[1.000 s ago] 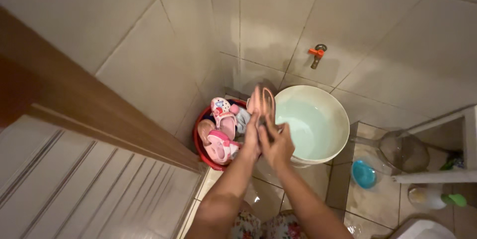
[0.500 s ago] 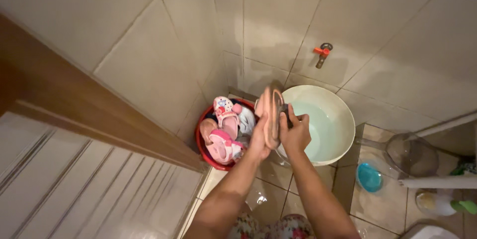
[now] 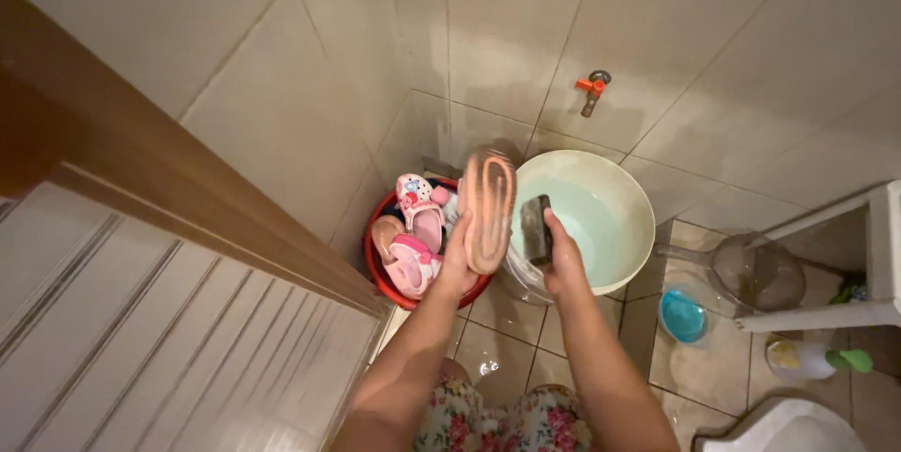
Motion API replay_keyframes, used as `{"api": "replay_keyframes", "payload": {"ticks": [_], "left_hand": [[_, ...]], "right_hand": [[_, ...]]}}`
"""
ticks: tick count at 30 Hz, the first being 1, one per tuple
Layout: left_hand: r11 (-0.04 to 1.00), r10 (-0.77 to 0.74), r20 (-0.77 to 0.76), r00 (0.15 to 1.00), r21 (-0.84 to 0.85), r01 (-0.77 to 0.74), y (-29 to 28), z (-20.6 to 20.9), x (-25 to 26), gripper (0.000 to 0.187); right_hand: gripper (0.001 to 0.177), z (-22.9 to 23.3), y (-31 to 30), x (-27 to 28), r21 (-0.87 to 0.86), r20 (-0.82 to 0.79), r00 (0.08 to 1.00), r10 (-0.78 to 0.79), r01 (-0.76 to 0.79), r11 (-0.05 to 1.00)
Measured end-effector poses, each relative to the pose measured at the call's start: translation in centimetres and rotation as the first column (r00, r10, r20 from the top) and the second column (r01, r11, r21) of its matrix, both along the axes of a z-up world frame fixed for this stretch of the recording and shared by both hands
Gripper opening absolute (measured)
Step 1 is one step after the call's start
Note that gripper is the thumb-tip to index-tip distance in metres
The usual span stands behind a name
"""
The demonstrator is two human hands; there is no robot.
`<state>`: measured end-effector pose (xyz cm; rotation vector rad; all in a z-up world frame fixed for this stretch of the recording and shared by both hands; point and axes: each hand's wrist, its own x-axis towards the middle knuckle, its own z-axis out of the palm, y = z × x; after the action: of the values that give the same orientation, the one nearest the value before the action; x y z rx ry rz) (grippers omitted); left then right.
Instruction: The person washes pink slippers by hand in a bathroom. They scrub the slippers with a brush, rinse them with water from a bucket, and place them aside. The process is repeated for multiple slippers.
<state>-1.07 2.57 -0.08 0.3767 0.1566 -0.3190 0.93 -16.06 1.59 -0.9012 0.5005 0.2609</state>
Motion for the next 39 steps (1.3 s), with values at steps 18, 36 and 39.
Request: {"api": "replay_keyframes", "payload": {"ticks": [18,36,39], "left_hand": [[0.660,0.310,0.221,0.925,0.649,-0.377,-4.4,0.3,-0.6,0.031],[0.806,0.194,-0.040,0.980,0.576,-0.136,-0.5,0.5,-2.2,0.023],[0.825,0.177,-0.002,0.984,0.546,-0.147,-0.5,0.0,-2.4,0.025]], "right_hand": [[0.058,-0.4,3.2,-2.6,-0.693,0.495,0.866,0.068,0.346,0.633],[0.057,3.6,2.7,-8.1,-0.933,0.360,0.732,0.578,0.287,0.217],[0.053,4.3,0.3,-4.4,-0.892,0.448,0.789,0.421,0.428,0.147]]}}
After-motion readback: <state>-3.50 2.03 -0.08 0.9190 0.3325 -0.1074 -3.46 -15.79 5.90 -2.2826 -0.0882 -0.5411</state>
